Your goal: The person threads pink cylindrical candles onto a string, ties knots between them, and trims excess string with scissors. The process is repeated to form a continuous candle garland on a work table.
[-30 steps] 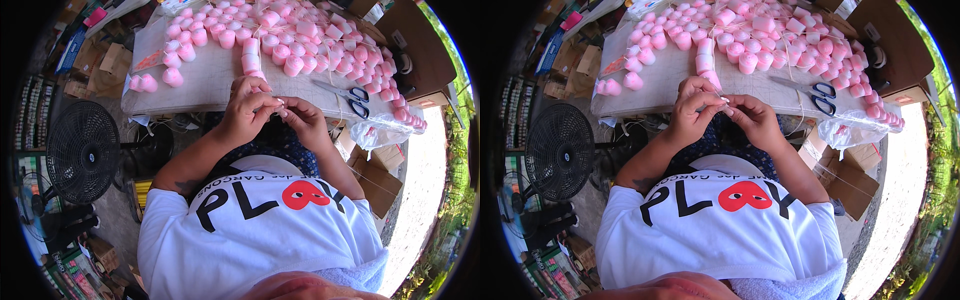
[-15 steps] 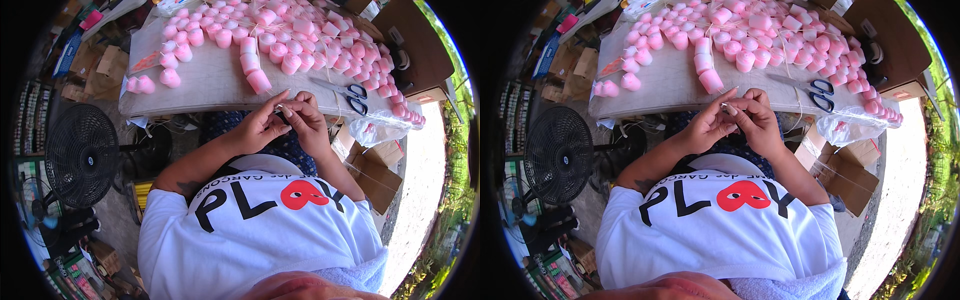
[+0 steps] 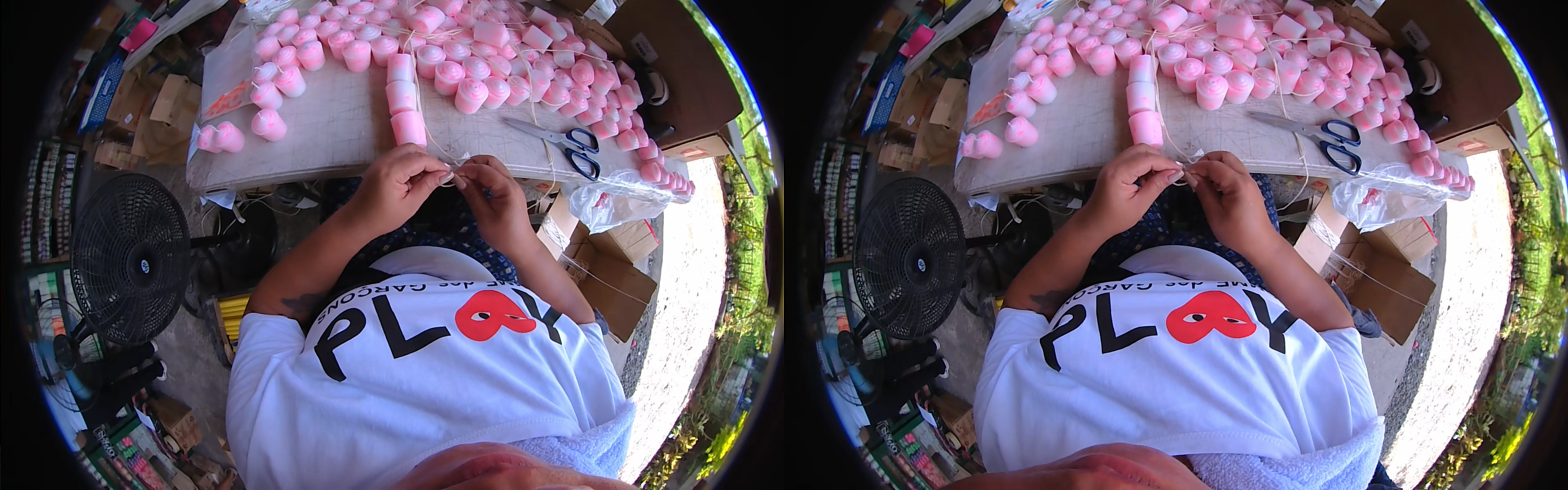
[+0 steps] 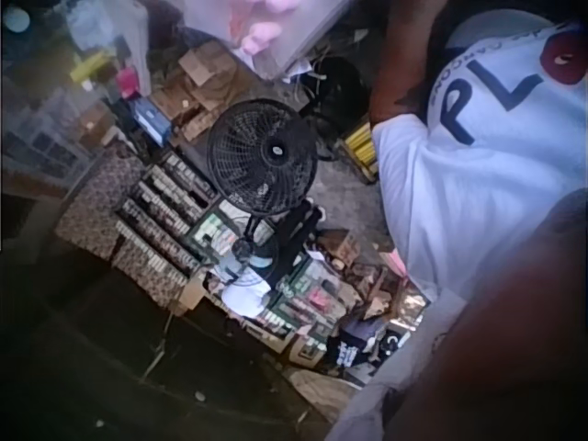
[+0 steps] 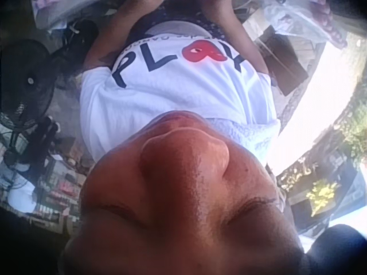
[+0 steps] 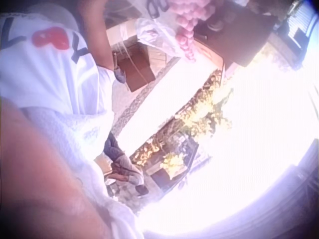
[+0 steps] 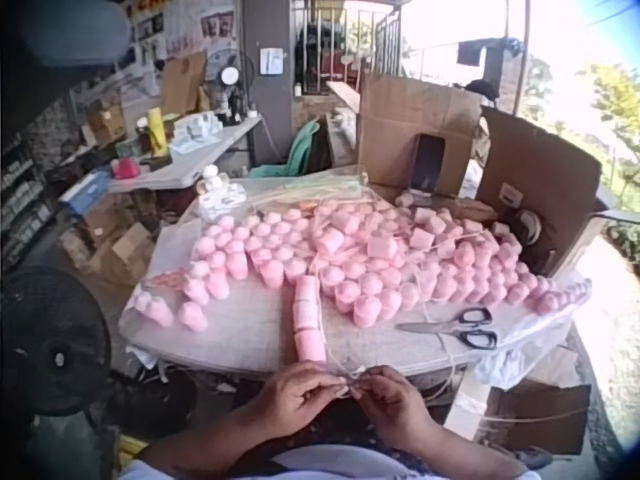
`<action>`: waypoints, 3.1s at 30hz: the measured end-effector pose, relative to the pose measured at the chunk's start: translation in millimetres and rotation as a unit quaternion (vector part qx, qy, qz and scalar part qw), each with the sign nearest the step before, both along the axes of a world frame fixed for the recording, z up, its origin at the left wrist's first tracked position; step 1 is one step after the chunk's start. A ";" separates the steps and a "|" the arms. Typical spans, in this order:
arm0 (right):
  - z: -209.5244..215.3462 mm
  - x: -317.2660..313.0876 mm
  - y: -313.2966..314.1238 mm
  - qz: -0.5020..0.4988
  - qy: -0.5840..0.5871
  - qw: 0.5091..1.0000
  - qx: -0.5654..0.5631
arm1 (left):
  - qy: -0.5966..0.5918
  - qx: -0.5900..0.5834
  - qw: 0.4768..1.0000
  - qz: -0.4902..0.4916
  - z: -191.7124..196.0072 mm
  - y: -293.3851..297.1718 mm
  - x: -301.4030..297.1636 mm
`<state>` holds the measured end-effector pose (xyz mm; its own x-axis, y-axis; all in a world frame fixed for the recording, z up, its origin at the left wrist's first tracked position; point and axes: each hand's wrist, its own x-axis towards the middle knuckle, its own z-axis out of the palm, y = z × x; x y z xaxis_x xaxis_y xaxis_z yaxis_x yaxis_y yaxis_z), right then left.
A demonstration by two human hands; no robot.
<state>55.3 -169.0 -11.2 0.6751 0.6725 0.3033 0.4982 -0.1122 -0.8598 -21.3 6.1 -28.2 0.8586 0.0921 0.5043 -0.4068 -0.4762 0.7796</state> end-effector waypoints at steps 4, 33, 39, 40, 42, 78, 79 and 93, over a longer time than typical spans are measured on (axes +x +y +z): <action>-3.7 0.1 3.3 0.009 0.086 0.996 -0.007 | -0.043 0.014 0.998 0.036 -4.5 -1.5 3.4; -25.3 0.1 -3.5 0.028 0.132 0.987 -0.087 | 0.039 0.154 0.987 -0.030 3.6 23.3 -11.6; -27.3 -0.1 6.1 0.176 0.341 0.921 -0.059 | -0.023 0.048 0.999 0.005 -17.2 20.8 -13.8; -30.4 0.1 6.9 0.209 0.397 0.893 -0.029 | -0.016 0.029 0.999 0.010 -16.5 18.2 -18.5; -30.7 0.3 8.4 0.242 0.439 0.865 -0.012 | -0.002 -0.008 1.000 0.021 -14.4 13.4 -28.6; -3.6 -15.6 17.3 0.104 -0.005 0.994 -0.044 | 0.084 -0.174 0.981 -0.031 -19.0 -6.4 -23.5; -2.2 -15.9 16.6 0.102 0.005 0.993 -0.064 | 0.105 -0.196 0.974 -0.035 -18.5 -6.3 -23.7; -13.7 7.1 7.8 0.233 0.457 0.857 0.055 | 0.013 -0.056 0.998 0.007 -22.6 -1.1 -17.3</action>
